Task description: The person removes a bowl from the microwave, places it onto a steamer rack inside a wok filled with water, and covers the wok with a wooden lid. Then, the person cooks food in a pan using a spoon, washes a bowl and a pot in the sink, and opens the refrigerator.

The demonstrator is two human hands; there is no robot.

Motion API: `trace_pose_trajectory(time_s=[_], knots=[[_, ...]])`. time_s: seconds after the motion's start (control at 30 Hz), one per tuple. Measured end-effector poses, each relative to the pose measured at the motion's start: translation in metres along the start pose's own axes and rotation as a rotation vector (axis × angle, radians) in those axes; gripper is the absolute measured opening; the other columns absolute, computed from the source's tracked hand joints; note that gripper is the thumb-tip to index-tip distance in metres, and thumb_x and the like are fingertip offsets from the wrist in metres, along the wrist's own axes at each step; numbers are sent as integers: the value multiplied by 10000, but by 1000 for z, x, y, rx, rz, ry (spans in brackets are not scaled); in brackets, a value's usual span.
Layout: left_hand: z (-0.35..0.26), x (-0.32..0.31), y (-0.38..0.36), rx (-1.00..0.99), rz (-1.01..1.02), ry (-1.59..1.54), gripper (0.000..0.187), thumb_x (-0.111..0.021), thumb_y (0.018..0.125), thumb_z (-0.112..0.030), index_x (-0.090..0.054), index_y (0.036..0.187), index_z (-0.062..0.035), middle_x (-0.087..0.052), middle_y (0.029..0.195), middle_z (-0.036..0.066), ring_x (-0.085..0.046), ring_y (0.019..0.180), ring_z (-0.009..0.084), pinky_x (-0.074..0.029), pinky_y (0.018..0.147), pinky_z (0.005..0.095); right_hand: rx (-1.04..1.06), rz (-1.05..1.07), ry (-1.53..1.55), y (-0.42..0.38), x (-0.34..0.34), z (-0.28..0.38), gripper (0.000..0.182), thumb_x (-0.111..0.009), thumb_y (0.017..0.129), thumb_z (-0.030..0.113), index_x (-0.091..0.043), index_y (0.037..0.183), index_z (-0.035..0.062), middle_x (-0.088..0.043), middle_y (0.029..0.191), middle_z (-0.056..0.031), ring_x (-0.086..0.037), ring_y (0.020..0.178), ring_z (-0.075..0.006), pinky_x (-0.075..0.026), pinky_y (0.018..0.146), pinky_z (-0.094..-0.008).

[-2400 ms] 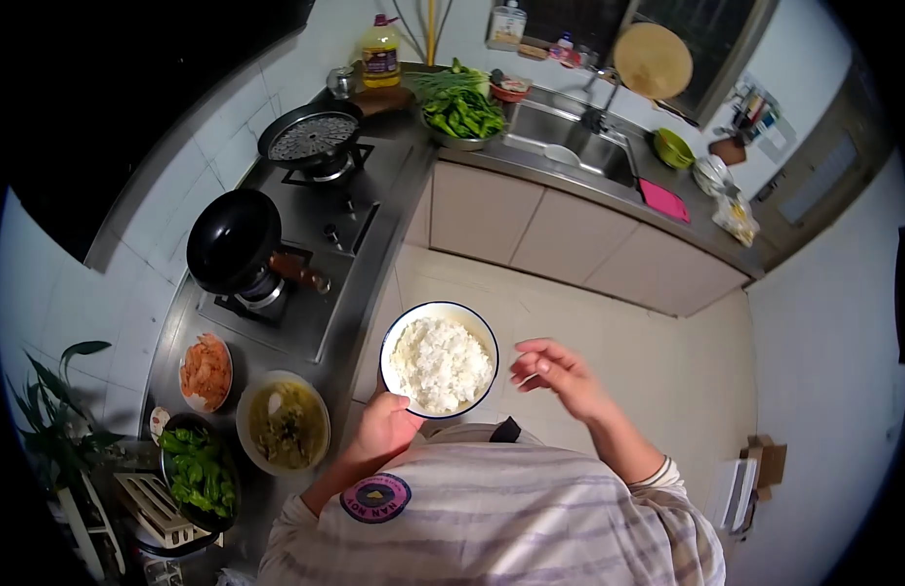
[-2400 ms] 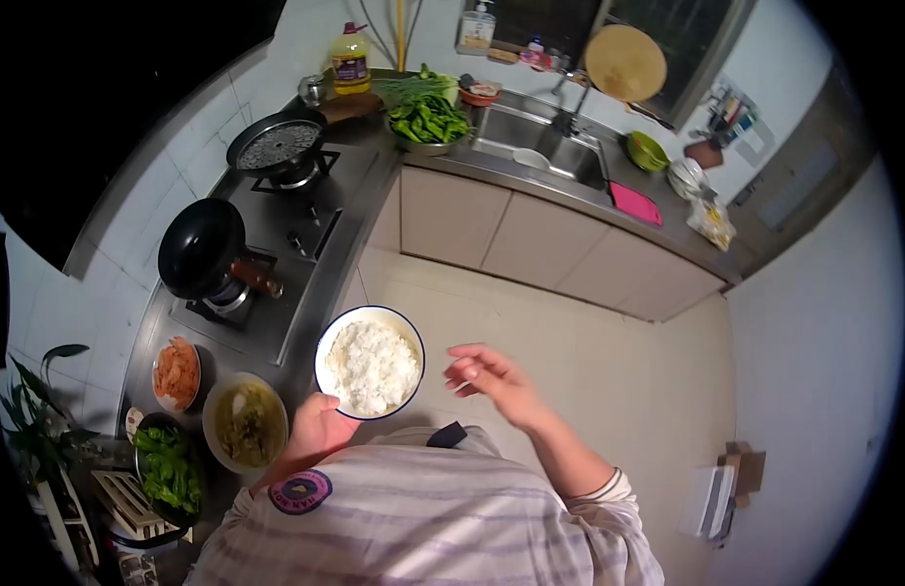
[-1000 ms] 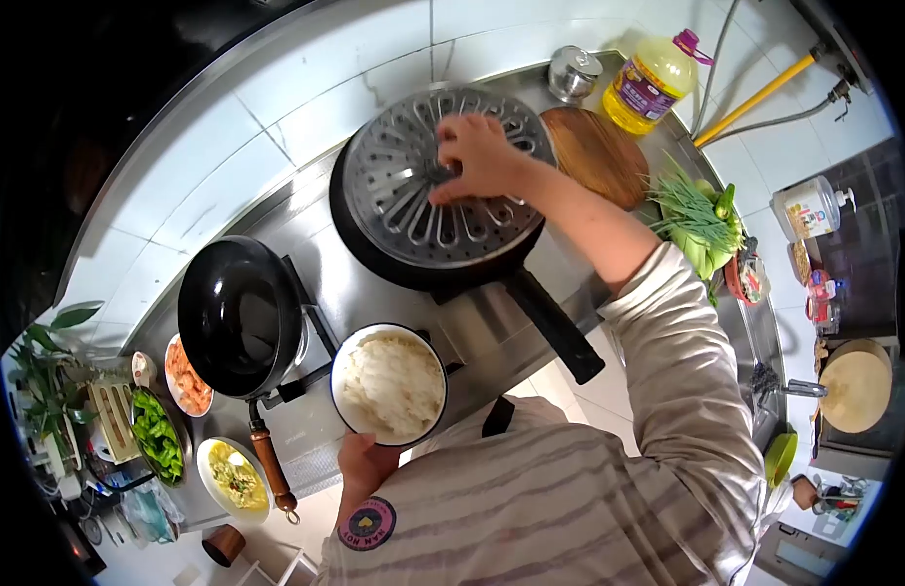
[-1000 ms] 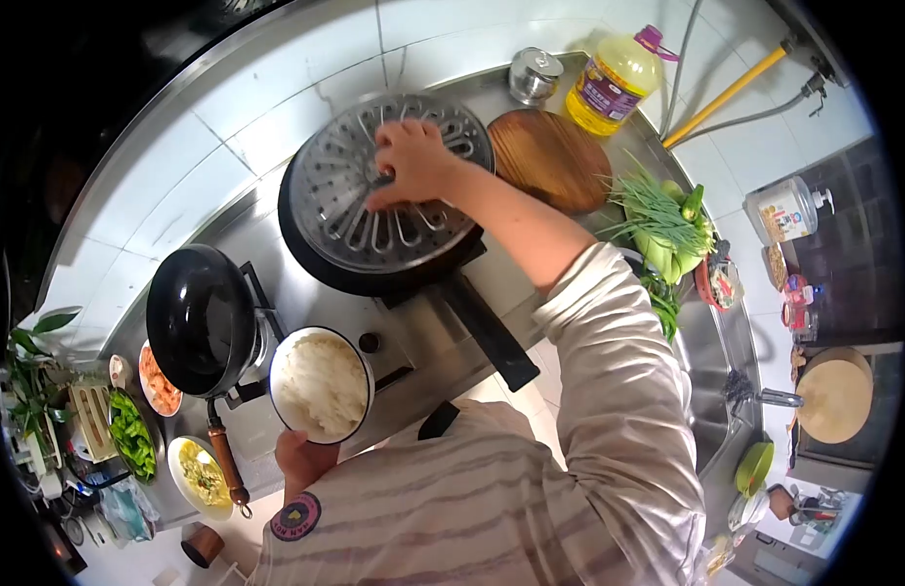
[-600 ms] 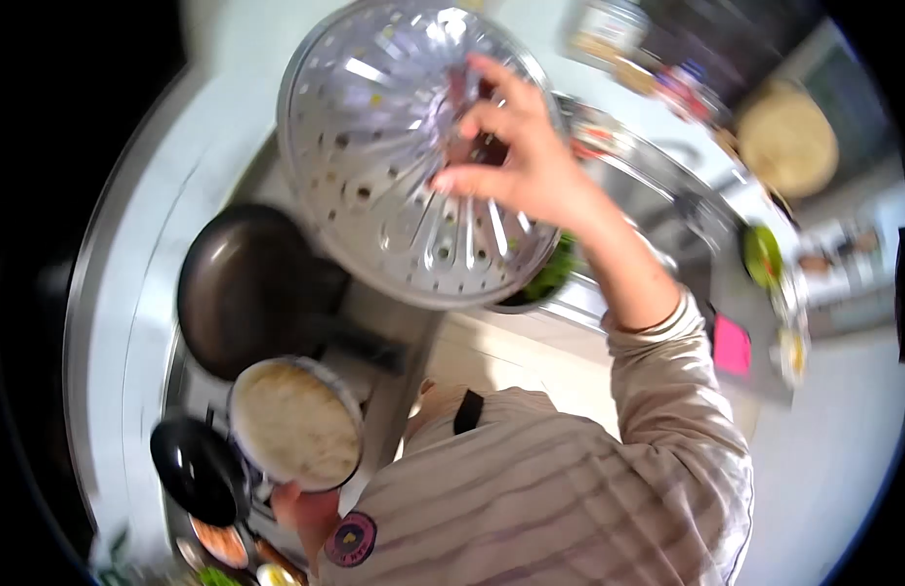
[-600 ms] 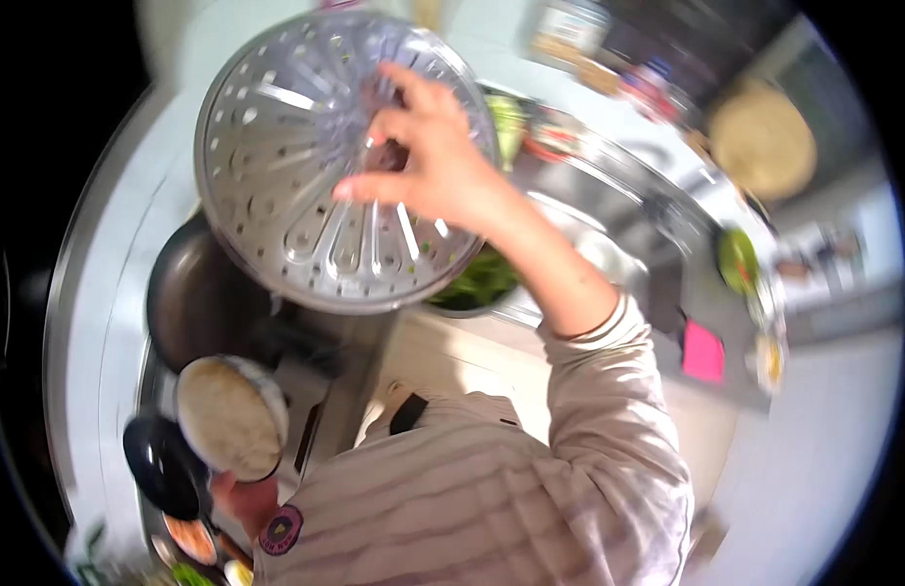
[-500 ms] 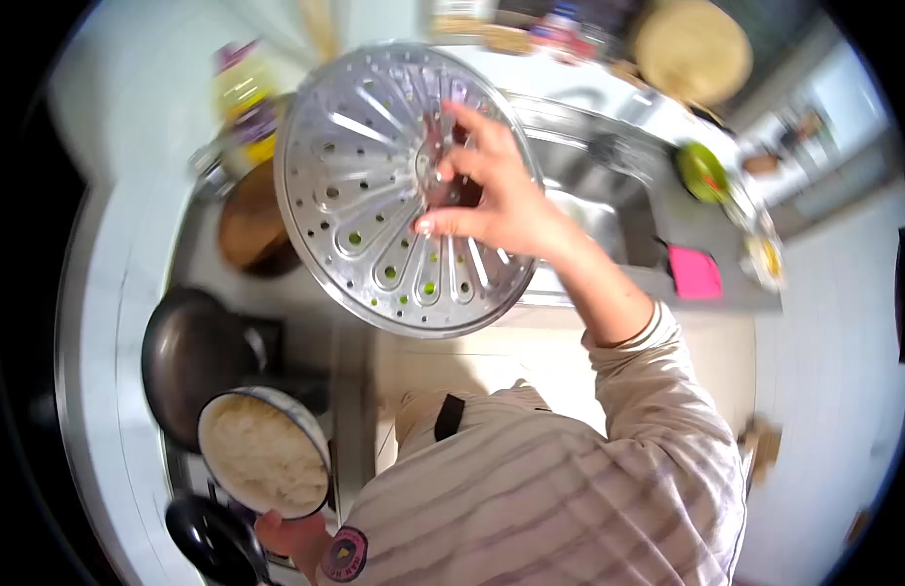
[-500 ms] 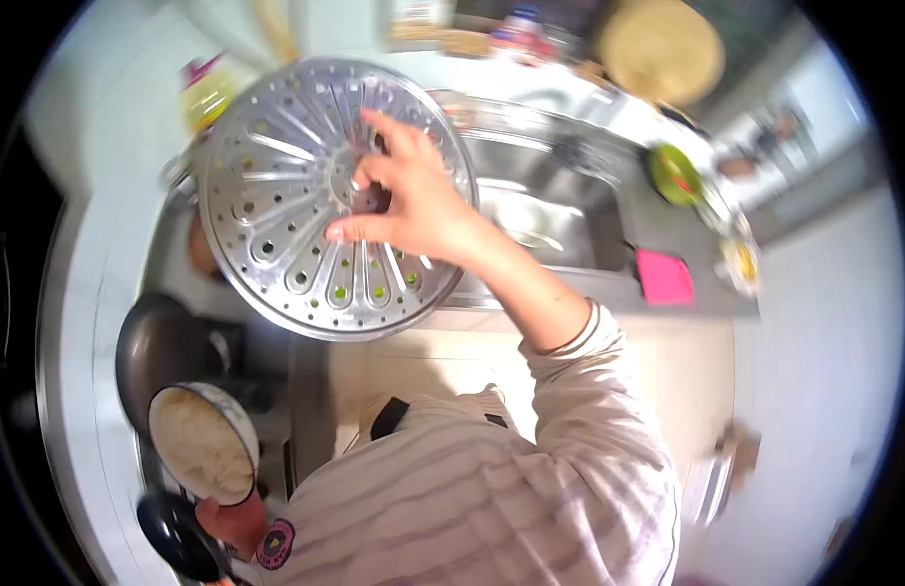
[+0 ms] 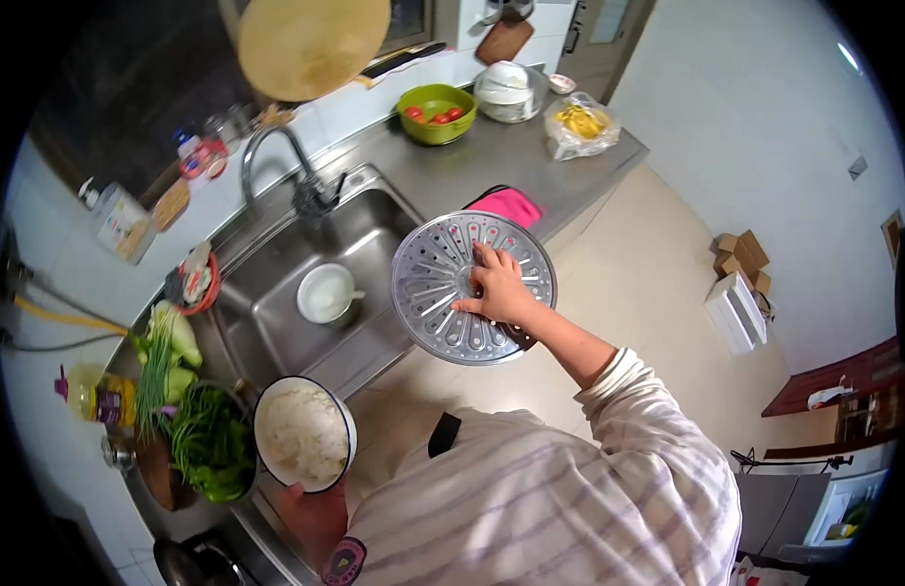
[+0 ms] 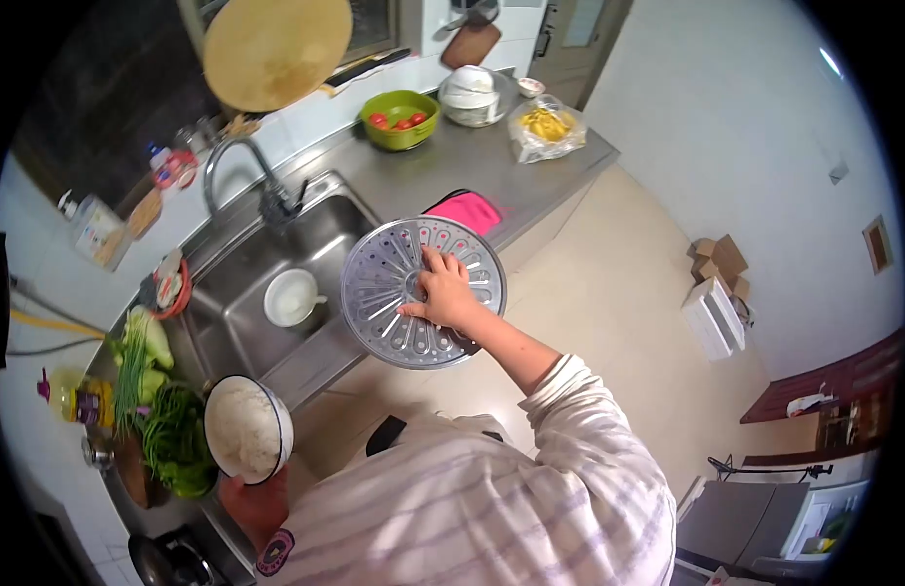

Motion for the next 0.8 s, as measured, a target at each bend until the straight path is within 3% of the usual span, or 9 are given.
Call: trace_pose_trajectory(time_s=[0.23,0.4,0.47,0.57,0.6,0.67,0.7,0.73,0.8], knots=[[69,-79,80,203,146,-41,716,-538,686,-229,-334,1354,-71,-445,1318,146,-478,1172,352,-500,851,493,-136,-19,-71,50,-23,-115,533,-746,605,513,-670,818,31,-341,1383,-178,-317,1230,-363,-237,1030,-479],[118,-93,159,324,227,-66,722,-535,685,-210,-325,1364,-78,-415,1354,138,-439,1211,361,-477,892,512,-234,8,-98,94,-58,-169,555,-737,608,522,-678,851,26,-342,1382,-162,-318,1235,-354,-232,1029,-480],[129,-125,173,399,261,-58,718,-515,676,-163,-324,1357,-36,-415,1354,123,-394,1265,293,-324,1049,454,-240,26,-121,113,-55,-187,551,-732,616,522,-677,858,30,-337,1388,-152,-317,1240,-348,-237,1028,-481],[139,-139,198,397,239,-41,713,-512,697,-174,-307,1363,-23,-412,1353,128,-401,1258,288,-329,1047,441,-169,3,-175,137,-78,-217,540,-703,649,536,-682,883,49,-358,1368,-150,-325,1250,-330,-251,1020,-498],[140,-147,204,380,255,-15,713,-513,703,-177,-300,1364,-18,-411,1351,135,-404,1254,290,-331,1047,437,-169,22,-168,142,-75,-221,540,-703,649,536,-682,883,49,-358,1368,-150,-325,1250,-330,-251,1020,-498],[143,-146,212,377,218,-27,716,-518,705,-175,-293,1365,-13,-410,1348,144,-407,1250,293,-335,1043,436,-251,352,-152,151,-78,-225,581,-668,664,574,-679,921,53,-432,1313,-153,-358,1248,-303,-245,1022,-502],[139,-160,218,356,213,-62,719,-522,707,-173,-287,1366,-7,-410,1344,153,-410,1246,296,-339,1040,435,-225,408,-151,165,-66,-232,589,-645,695,580,-667,966,57,-517,1215,-175,-501,1122,-321,-340,967,-495],[142,-162,223,350,205,-68,719,-522,707,-173,-287,1366,-7,-410,1344,153,-410,1246,296,-339,1040,435,-215,414,-154,184,-65,-241,589,-645,695,580,-667,966,57,-517,1215,-175,-501,1122,-321,-340,967,-495],[148,-160,227,292,163,-64,740,-538,694,-163,-275,1368,-3,-402,1345,164,-406,1247,305,-340,1039,438,-385,150,217,229,-53,-270,582,-641,730,542,-649,995,24,-555,1143,-205,-596,941,-363,-442,863,-479]])
Point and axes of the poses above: each hand's wrist, its own y-axis towards the middle knuckle, its own x-axis out of the back of the hand, z = x × y, the point moved 7 cm from there along y, towards the middle knuckle
